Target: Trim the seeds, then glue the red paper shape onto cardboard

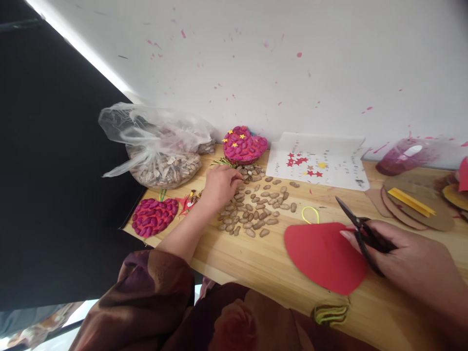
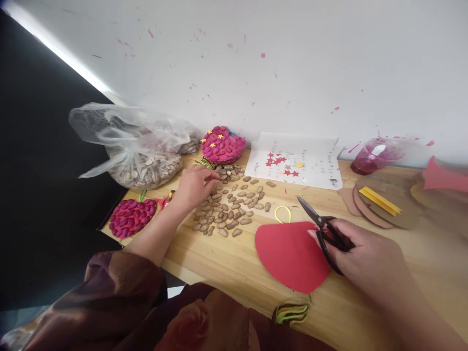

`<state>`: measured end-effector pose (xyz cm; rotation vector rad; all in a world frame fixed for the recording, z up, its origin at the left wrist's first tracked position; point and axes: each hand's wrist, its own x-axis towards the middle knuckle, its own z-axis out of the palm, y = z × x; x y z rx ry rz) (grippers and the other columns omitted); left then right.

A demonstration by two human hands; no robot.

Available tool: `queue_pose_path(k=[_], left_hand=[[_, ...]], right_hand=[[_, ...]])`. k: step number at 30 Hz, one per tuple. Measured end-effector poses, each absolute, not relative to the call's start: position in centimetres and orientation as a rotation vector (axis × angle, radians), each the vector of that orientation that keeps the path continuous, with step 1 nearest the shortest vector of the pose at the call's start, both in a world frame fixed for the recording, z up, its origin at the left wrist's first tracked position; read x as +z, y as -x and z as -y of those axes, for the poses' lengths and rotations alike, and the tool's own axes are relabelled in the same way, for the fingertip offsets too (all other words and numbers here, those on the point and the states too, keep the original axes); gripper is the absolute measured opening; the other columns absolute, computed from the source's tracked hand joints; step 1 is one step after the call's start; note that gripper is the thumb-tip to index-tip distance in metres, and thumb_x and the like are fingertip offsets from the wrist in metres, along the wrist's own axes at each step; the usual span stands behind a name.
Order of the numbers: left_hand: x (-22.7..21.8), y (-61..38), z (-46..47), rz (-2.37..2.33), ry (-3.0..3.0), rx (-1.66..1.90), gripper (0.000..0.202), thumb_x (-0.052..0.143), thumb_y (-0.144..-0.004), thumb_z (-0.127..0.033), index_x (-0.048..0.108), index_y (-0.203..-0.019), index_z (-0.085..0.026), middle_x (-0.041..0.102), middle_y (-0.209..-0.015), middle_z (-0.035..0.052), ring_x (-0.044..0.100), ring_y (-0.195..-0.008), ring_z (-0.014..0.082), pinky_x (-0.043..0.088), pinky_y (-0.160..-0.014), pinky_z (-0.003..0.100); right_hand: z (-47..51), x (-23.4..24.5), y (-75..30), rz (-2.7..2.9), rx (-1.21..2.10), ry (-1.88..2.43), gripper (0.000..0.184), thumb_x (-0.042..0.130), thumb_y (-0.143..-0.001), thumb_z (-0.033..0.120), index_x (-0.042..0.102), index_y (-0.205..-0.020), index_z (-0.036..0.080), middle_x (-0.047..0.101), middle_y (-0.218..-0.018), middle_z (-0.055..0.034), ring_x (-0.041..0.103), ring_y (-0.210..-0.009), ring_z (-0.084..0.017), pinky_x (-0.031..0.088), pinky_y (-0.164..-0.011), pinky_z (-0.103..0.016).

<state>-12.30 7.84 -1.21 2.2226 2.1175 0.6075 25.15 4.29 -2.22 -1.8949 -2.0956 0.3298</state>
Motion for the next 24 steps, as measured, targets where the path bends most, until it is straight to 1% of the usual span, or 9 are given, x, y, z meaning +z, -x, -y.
queue_pose_path(k=[2,5,10,14,17,20,24], left_hand=[[-1.4,11.9,-8.3,-2.092,-2.319,0.542,0.018,0.062,-0.088,-0.023,0.078,-0.097,-0.022,0.074,-0.1,0.007,0.061,-0.102,0.0271,0.042,-0.091,0.041],[-1.9,11.5,-9.0,-2.092,-2.385,0.441,0.02,0.06,-0.09,-0.023,0.078,-0.098,-0.024,0.073,-0.101,0.008,0.06,-0.104,0.0285,0.042,-0.089,0.043],[-2.2,11.4,-9.3,-2.11,-2.403,0.399,0.02,0.058,-0.092,-0.023,0.078,-0.095,-0.024,0.073,-0.099,0.0092,0.059,-0.104,0.0282,0.041,-0.088,0.043],[-1.9,11.6,-9.1,-2.096,-2.376,0.477,0.02,0.057,-0.092,-0.023,0.077,-0.096,-0.023,0.074,-0.102,0.0086,0.06,-0.105,0.028,0.042,-0.089,0.043],[-1.8,12.1,-9.0,-2.048,-2.325,0.607,0.017,0.058,-0.091,-0.021,0.075,-0.094,-0.021,0.076,-0.1,0.0064,0.063,-0.099,0.0262,0.044,-0.091,0.041],[-1.9,12.6,-8.9,-2.007,-2.249,0.726,0.017,0.059,-0.087,-0.018,0.074,-0.094,-0.021,0.077,-0.094,0.0047,0.065,-0.09,0.0233,0.047,-0.089,0.037],[-2.0,12.7,-8.9,-1.972,-2.133,0.78,0.016,0.06,-0.086,-0.021,0.074,-0.093,-0.02,0.077,-0.088,0.004,0.067,-0.085,0.0212,0.049,-0.085,0.033]], right_hand=[[-4.3,-2.3,-25.2,2.098,0.425,1.916,0.048,0.052,-0.068,0.074,0.071,-0.078,0.03,0.069,-0.066,0.0048,0.061,-0.055,-0.017,0.045,-0.053,-0.029],[-4.3,-2.2,-25.2,2.079,0.504,1.956,0.048,0.051,-0.068,0.073,0.07,-0.08,0.03,0.07,-0.07,0.0032,0.061,-0.058,-0.018,0.045,-0.056,-0.03],[-4.2,-2.2,-25.2,2.08,0.499,1.958,0.047,0.05,-0.069,0.072,0.068,-0.076,0.029,0.068,-0.066,0.003,0.059,-0.056,-0.018,0.043,-0.055,-0.031],[-4.3,-2.4,-25.3,2.084,0.517,1.955,0.045,0.051,-0.07,0.071,0.068,-0.077,0.03,0.066,-0.064,0.0036,0.058,-0.054,-0.017,0.043,-0.054,-0.03],[-4.3,-2.5,-25.4,2.087,0.524,1.95,0.044,0.052,-0.07,0.07,0.068,-0.078,0.03,0.068,-0.067,0.0038,0.058,-0.055,-0.017,0.043,-0.054,-0.029],[-4.3,-2.5,-25.4,2.084,0.515,1.936,0.044,0.053,-0.07,0.069,0.068,-0.077,0.029,0.068,-0.068,0.0034,0.059,-0.055,-0.017,0.043,-0.054,-0.029],[-4.3,-2.4,-25.3,2.091,0.498,1.915,0.042,0.054,-0.071,0.068,0.069,-0.08,0.029,0.069,-0.068,0.0034,0.06,-0.056,-0.018,0.044,-0.054,-0.029]])
